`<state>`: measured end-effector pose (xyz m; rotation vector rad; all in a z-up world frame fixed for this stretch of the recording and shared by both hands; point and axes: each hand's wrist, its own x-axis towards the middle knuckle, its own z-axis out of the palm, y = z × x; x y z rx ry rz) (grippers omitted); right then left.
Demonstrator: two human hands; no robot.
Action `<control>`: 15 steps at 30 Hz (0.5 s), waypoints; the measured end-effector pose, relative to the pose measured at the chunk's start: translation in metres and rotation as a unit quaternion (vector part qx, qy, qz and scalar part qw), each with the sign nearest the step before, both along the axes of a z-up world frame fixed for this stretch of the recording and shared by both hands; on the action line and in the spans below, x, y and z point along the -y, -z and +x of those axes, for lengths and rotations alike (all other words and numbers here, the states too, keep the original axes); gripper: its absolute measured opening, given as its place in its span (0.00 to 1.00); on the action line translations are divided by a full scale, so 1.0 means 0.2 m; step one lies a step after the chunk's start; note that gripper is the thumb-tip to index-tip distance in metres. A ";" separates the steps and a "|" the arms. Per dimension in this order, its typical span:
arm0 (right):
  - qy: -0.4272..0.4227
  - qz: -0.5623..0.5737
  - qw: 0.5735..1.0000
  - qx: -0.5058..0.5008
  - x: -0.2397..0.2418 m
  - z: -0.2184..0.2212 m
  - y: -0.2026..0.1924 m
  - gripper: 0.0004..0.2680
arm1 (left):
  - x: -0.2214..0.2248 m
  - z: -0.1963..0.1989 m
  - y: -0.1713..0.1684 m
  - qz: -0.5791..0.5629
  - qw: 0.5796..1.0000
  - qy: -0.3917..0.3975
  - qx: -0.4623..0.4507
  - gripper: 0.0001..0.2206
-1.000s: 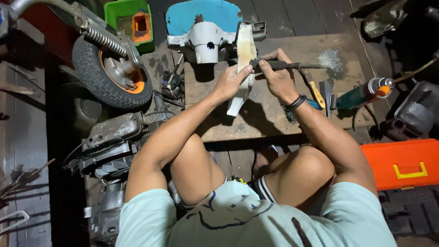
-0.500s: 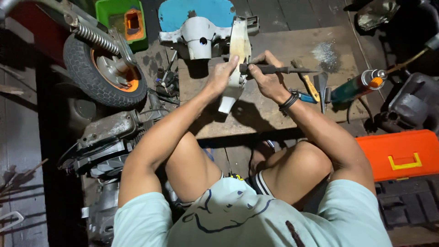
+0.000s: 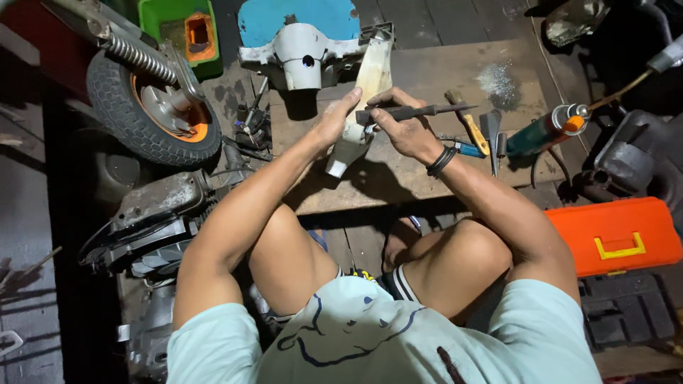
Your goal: Filing and cleaning a motorcycle plastic fairing component using a metal file and a brush
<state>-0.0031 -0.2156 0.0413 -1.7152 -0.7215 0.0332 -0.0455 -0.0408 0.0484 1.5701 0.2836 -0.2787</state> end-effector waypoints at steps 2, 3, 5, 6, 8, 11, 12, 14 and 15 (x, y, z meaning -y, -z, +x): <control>-0.002 -0.012 1.000 0.002 0.01 0.01 0.01 0.06 | 0.00 -0.01 -0.03 0.005 1.000 -0.003 0.006 0.35; -0.003 -0.024 1.000 0.003 0.01 0.01 0.01 0.06 | 0.01 -0.01 -0.04 0.009 1.000 -0.004 0.011 0.34; -0.006 -0.032 0.999 0.010 0.01 0.01 0.02 0.06 | -0.03 0.14 0.26 0.033 0.999 0.024 0.018 0.34; -0.009 -0.040 0.999 0.017 0.01 0.01 0.02 0.08 | -0.05 0.22 0.40 0.058 0.997 0.052 0.025 0.35; -0.013 -0.047 0.998 0.027 0.02 0.01 0.03 0.07 | -0.05 0.17 0.33 0.050 0.996 0.064 0.031 0.33; -0.022 -0.054 0.998 0.034 0.01 0.00 0.03 0.07 | -0.08 0.19 0.43 0.039 0.995 0.074 0.051 0.30; -0.030 -0.058 0.997 0.032 0.01 0.00 0.02 0.07 | -0.09 0.21 0.50 0.034 0.995 0.071 0.066 0.28; -0.038 -0.056 0.997 0.027 0.01 -0.01 0.00 0.07 | -0.11 0.27 0.61 0.044 0.993 0.076 0.084 0.27; -0.048 -0.054 0.997 0.023 0.01 -0.01 -0.01 0.07 | -0.13 0.30 0.66 0.054 0.990 0.080 0.104 0.25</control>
